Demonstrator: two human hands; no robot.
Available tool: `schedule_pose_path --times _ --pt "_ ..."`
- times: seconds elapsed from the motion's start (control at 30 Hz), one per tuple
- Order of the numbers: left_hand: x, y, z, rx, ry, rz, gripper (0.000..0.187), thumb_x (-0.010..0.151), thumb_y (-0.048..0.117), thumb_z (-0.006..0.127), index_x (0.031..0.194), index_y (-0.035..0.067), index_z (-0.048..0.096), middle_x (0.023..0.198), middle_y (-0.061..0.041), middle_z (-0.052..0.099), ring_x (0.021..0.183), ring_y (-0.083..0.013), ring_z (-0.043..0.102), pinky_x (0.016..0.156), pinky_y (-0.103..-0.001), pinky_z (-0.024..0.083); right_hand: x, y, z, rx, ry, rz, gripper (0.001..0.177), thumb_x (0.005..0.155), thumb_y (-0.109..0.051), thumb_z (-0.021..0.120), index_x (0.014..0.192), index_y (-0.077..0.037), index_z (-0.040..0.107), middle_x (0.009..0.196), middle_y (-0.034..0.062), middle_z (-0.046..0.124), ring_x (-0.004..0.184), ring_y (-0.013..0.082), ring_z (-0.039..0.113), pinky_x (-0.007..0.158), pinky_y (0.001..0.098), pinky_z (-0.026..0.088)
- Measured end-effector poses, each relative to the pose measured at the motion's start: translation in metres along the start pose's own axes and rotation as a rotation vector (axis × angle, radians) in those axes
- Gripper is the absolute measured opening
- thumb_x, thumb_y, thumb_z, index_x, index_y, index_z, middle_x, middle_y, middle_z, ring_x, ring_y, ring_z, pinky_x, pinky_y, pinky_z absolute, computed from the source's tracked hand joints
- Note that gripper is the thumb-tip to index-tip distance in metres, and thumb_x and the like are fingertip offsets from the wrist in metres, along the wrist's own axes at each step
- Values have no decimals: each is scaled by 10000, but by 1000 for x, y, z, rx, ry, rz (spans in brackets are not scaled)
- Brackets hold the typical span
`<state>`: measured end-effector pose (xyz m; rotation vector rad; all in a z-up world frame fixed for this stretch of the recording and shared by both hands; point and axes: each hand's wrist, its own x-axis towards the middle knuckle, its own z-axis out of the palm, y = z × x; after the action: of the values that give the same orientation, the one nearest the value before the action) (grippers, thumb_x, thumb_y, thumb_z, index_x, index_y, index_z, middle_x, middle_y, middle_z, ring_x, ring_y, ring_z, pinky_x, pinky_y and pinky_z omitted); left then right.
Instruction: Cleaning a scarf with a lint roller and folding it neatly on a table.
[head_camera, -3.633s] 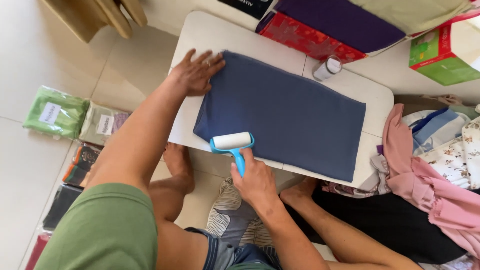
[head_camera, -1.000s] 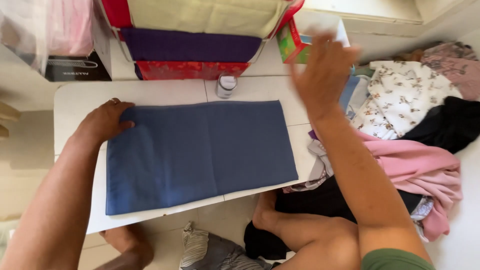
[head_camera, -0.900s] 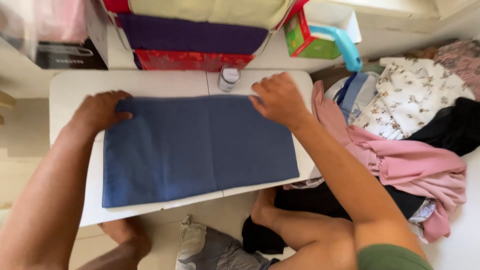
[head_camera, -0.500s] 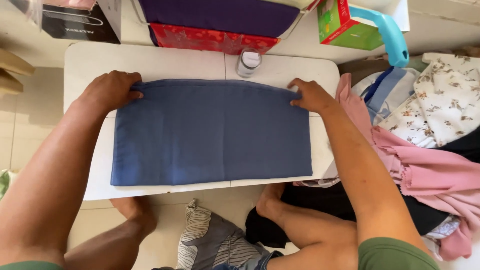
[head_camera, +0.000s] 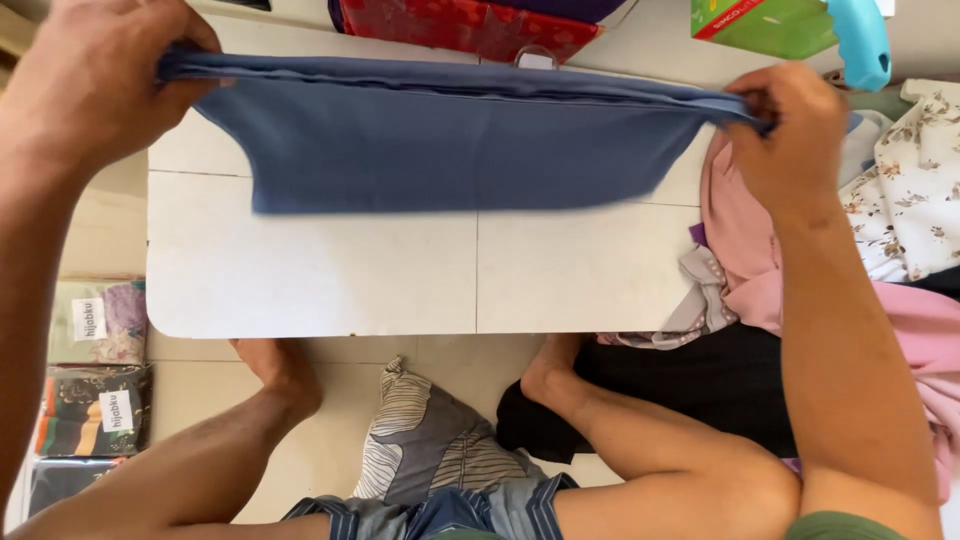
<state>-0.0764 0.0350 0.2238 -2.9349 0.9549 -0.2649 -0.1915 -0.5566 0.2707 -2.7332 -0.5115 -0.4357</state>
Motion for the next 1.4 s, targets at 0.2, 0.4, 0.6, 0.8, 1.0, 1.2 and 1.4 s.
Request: schedule_pose_path --times 0.2,0.4,0.6,0.8,1.0,1.2,1.4 --pt "-59 2 14 135 338 135 303 1241 245 986 1116 227 710 950 75 587 897 -100 491 986 -286 436 -43 -15 -22 -42 33 9 216 952 258 773 1130 141 736 920 156 611 652 197 455 600 328 375" --pt "-105 67 70 -298 -165 381 138 878 85 663 993 160 645 926 14 721 798 -163 685 793 -336 555 -90 -17 27 -135 -559 187 376 742 -30 731 1095 -160 726 994 -20 768 833 217 707 762 355 535" --pt "-118 81 92 -248 -625 393 411 708 308 836 1082 224 687 1077 55 756 936 -194 756 988 -387 576 -127 -20 89 -74 -916 132 350 773 -224 707 1119 -193 666 1095 -22 752 931 287 708 819 412 545" --pt "-74 63 100 -340 -517 244 625 807 747 504 1012 194 711 980 -1 761 898 -185 752 912 -400 611 -85 -27 87 206 -881 394 412 760 -523 780 929 -147 751 638 3 594 590 171 551 591 305 421" --pt "-18 44 117 -186 -204 20 414 1051 236 564 1448 129 607 1437 -93 614 1271 -308 593 1072 -490 438 -56 39 117 -54 -399 103 483 970 -13 591 1442 -89 526 1306 145 524 1143 354 532 994 445 459" --pt "5 10 144 -114 -399 -19 336 988 378 662 1280 217 697 1168 -58 729 1039 -247 712 908 -389 556 -50 87 140 1 -509 186 324 871 -42 738 1185 -92 680 1011 76 658 968 284 599 856 385 485" --pt "17 8 150 76 -350 -33 267 1058 431 631 1192 246 769 1114 35 790 1016 -189 751 927 -366 517 -34 86 144 -181 -368 164 98 909 -67 737 1001 -100 734 983 30 698 858 247 655 848 390 455"
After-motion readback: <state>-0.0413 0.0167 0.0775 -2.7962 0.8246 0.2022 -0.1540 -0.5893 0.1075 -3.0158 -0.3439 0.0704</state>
